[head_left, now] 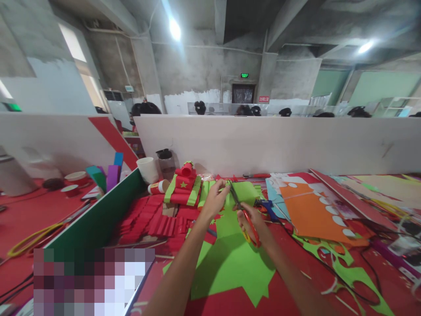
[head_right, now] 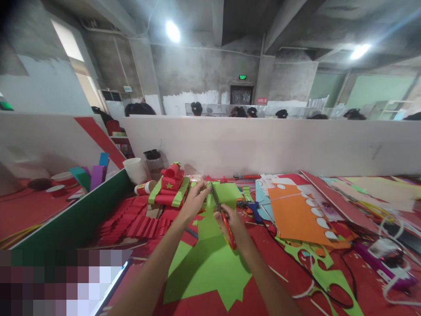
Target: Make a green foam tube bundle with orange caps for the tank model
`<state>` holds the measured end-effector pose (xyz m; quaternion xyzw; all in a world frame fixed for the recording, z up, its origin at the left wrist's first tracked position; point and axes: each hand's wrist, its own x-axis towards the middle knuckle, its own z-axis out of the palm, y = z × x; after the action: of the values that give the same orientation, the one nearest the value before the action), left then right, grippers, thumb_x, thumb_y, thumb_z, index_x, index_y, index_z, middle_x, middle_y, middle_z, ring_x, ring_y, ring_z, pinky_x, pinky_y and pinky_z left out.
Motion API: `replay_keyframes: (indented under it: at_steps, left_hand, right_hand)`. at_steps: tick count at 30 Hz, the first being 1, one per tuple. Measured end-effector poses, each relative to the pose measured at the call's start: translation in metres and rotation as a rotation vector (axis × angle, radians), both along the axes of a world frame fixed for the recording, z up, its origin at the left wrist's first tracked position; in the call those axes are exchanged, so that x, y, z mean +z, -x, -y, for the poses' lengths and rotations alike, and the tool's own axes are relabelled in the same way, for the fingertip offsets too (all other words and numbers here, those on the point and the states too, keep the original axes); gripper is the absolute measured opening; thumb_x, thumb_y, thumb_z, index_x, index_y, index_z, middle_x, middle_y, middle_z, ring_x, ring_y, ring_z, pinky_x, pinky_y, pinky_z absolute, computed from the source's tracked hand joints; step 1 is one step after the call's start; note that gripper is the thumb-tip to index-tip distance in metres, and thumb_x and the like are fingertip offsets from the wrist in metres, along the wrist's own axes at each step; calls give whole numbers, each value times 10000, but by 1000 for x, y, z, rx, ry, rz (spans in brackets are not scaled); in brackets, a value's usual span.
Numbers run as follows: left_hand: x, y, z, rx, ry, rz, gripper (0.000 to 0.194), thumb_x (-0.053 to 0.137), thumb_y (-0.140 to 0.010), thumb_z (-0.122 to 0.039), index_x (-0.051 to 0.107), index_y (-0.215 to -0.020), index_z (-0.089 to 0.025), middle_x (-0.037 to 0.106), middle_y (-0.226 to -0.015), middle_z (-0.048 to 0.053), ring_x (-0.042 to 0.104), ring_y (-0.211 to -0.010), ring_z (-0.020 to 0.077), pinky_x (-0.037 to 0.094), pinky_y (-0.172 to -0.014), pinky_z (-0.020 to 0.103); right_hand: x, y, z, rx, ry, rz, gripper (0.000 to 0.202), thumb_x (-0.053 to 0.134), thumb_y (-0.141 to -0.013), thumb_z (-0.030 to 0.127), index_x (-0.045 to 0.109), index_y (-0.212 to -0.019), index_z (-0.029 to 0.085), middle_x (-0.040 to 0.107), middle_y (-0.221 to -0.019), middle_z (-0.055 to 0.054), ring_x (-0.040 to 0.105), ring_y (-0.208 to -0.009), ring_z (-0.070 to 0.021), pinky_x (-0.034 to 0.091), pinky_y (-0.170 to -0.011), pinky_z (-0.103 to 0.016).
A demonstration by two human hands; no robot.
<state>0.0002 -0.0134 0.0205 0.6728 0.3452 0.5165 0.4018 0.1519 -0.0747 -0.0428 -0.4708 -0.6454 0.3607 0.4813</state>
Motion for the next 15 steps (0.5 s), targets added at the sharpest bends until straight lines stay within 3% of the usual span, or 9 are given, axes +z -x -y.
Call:
replay_keyframes:
  at_steps: [15]
  left_hand:
    - [-4,0,-5,-23,10,13,201,499,-860,-307,407,-718,-199,364,-629,-53,349,-572,100,308,-549,217]
  right_hand:
    - [2,1,3,-14,-14,-4,522,515,-864,653,605,-999,156,476,-590,41,470,-469,-102,374,-421,-196]
